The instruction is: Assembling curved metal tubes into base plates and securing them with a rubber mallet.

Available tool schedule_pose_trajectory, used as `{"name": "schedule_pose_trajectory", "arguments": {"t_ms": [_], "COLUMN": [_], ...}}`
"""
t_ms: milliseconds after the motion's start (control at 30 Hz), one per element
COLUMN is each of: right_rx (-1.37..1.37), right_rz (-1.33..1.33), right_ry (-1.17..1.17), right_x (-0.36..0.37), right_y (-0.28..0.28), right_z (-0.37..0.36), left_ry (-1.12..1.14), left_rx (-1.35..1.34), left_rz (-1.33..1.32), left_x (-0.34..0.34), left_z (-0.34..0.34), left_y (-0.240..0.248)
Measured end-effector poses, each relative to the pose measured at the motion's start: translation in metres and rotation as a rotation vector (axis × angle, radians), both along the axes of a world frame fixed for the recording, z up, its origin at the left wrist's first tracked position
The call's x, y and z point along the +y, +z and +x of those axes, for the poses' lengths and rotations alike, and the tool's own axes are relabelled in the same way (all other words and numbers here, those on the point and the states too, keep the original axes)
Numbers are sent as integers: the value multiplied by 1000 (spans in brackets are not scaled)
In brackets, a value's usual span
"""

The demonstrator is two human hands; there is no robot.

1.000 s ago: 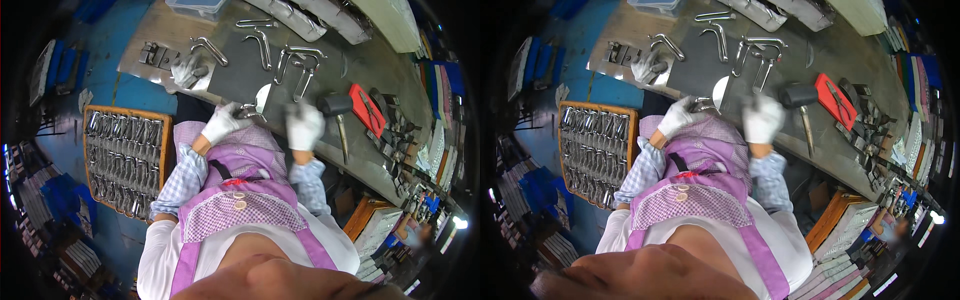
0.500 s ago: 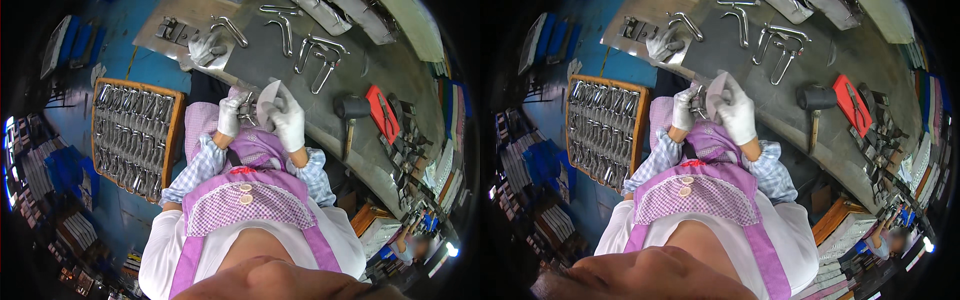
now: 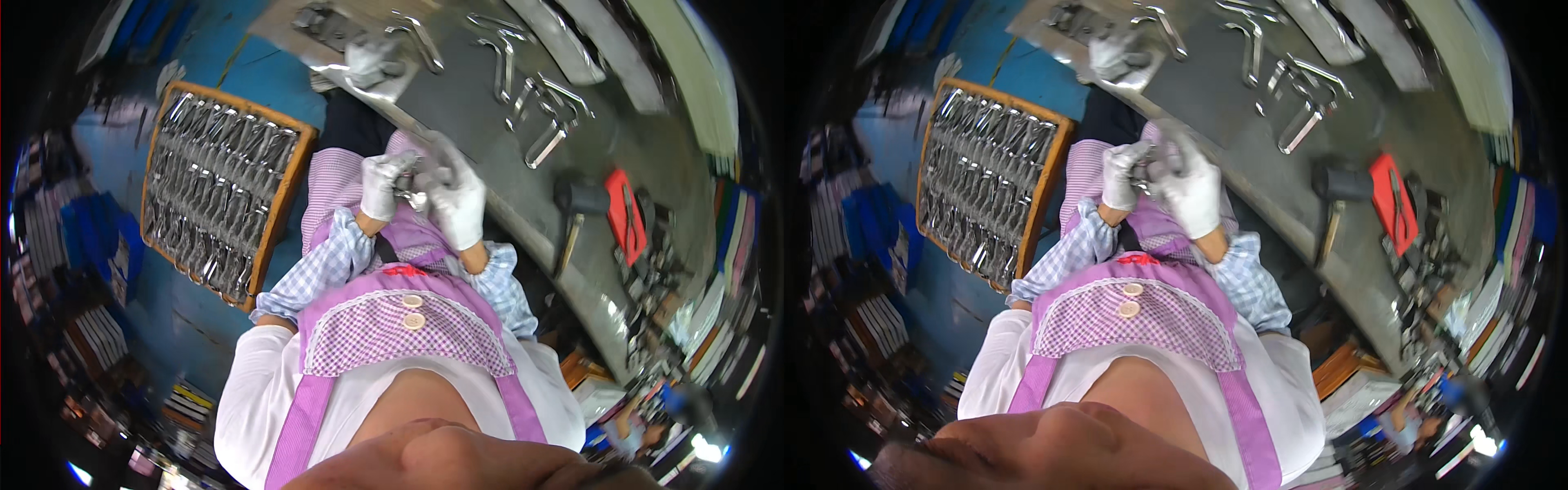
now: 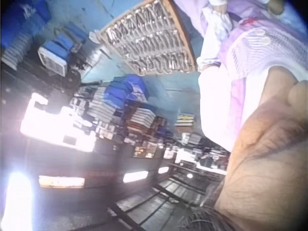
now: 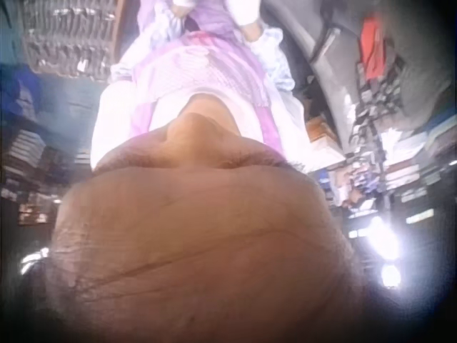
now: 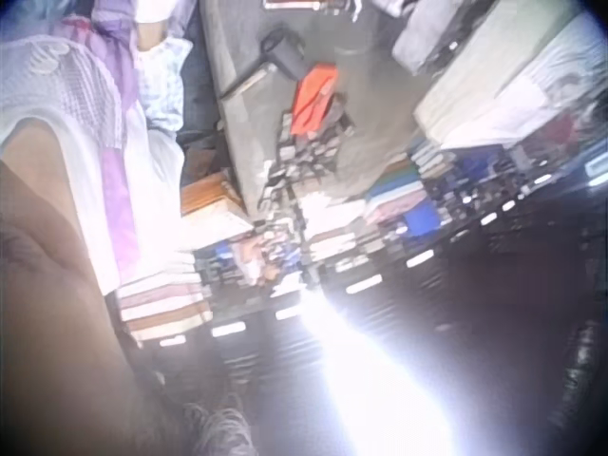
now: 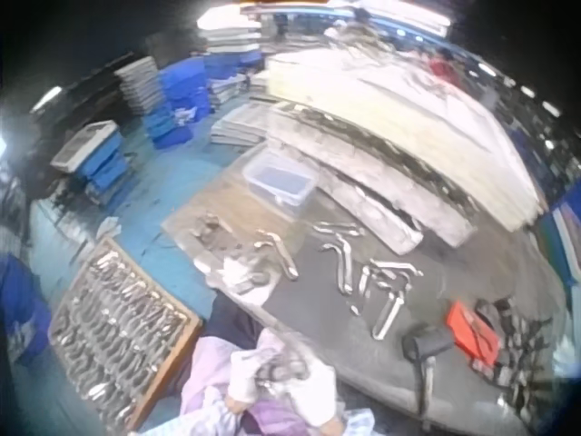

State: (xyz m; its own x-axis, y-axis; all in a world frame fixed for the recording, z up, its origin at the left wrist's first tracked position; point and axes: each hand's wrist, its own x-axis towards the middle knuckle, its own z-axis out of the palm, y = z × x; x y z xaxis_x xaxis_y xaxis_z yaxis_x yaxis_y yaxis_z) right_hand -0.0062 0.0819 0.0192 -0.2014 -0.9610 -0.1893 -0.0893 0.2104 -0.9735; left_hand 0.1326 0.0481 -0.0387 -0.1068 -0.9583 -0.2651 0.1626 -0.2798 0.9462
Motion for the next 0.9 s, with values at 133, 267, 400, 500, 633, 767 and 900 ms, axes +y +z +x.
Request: {"name": "schedule_pose_trajectory", "arguments": {"t_ms": [133, 267, 400, 500, 633, 767, 900], "right_rx": [906, 1267, 1475, 1445, 1440, 1403, 1377], "right_rz": [-106, -182, -254, -223, -261, -219, -268], "right_ry": [-154, -153, -259, -293, -311, -315, -288], "right_x": [-39, -31, -33, -43, -42, -42, -40], "right_y": [-19, -79, -105, -114, -113, -112, -111], "right_z": [-30, -82, -71, -71, -70, -66, -65], "left_ry": [-125, 17, 432, 823, 656, 393, 438], "left_rx": [-6, -29, -520, -1166, -1188, -1509, -1615], "left_rz": [318, 402, 312, -130, 73, 113, 145], "left_x": [-9, -9, -32, -52, -103, -97, -93], "left_z": [60, 202, 363, 494, 548, 559, 545], "left_y": [-20, -53, -28, -68, -87, -133, -148]}}
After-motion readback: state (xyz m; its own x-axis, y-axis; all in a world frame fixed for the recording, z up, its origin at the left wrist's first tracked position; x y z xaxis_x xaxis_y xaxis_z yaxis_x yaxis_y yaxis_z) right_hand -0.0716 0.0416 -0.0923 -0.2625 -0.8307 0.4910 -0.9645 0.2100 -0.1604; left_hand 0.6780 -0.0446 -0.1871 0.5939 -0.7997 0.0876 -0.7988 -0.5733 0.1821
